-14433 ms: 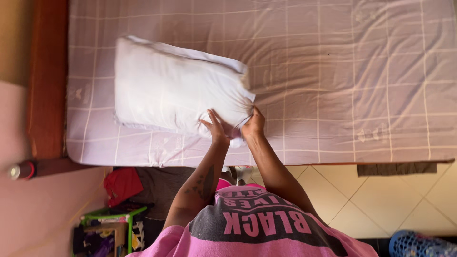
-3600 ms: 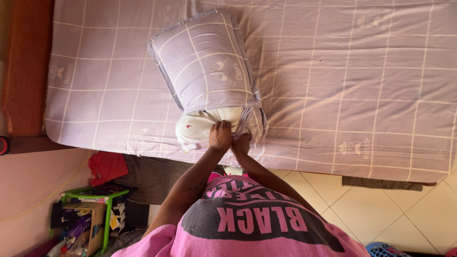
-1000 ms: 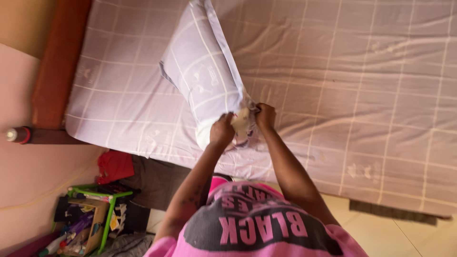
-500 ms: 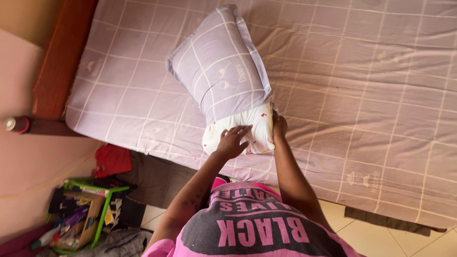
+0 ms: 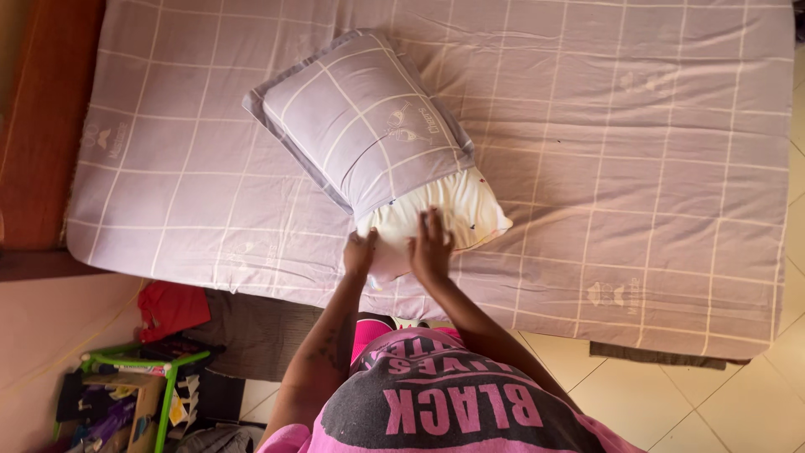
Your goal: The person removes a pillow from its case on a bed, folds the pillowcase, and then strips the bedsheet from the mattress before placing the items in a laundry basket.
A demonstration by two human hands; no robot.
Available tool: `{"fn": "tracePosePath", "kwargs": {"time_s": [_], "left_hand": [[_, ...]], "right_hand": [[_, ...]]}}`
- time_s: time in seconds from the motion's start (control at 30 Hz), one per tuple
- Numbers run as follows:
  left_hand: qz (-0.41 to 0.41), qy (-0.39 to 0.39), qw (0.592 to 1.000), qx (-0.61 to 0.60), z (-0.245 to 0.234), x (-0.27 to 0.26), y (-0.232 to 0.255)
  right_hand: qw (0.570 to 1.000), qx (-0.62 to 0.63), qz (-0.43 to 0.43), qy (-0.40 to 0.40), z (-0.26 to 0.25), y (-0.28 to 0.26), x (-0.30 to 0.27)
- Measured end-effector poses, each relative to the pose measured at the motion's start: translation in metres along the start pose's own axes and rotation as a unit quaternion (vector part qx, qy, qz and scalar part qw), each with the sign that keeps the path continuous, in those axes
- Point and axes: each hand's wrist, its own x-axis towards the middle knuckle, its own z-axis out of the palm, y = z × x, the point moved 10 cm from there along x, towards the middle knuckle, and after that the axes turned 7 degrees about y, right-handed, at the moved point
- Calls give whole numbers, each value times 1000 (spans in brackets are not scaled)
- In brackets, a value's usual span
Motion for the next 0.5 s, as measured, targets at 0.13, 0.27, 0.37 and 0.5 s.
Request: {"fn": "tracePosePath", "kwargs": {"time_s": [0.13,0.27,0.37,0.5], "left_hand": [[-98,-120,957,-244,37,-19,-21],[-87,-255,849,-454,68,-37,10],[-63,-253,870,-418,72,-40,31],[-3,-178,958,-225,54,-42,33]], "right_hand": [[991,65,67,-100,-9,-33,16],[980,-76,58,-177,-1,-44,33],[976,-202,4,-78,14,-34,38],[992,-125,-22,0,32,-4,22]]}}
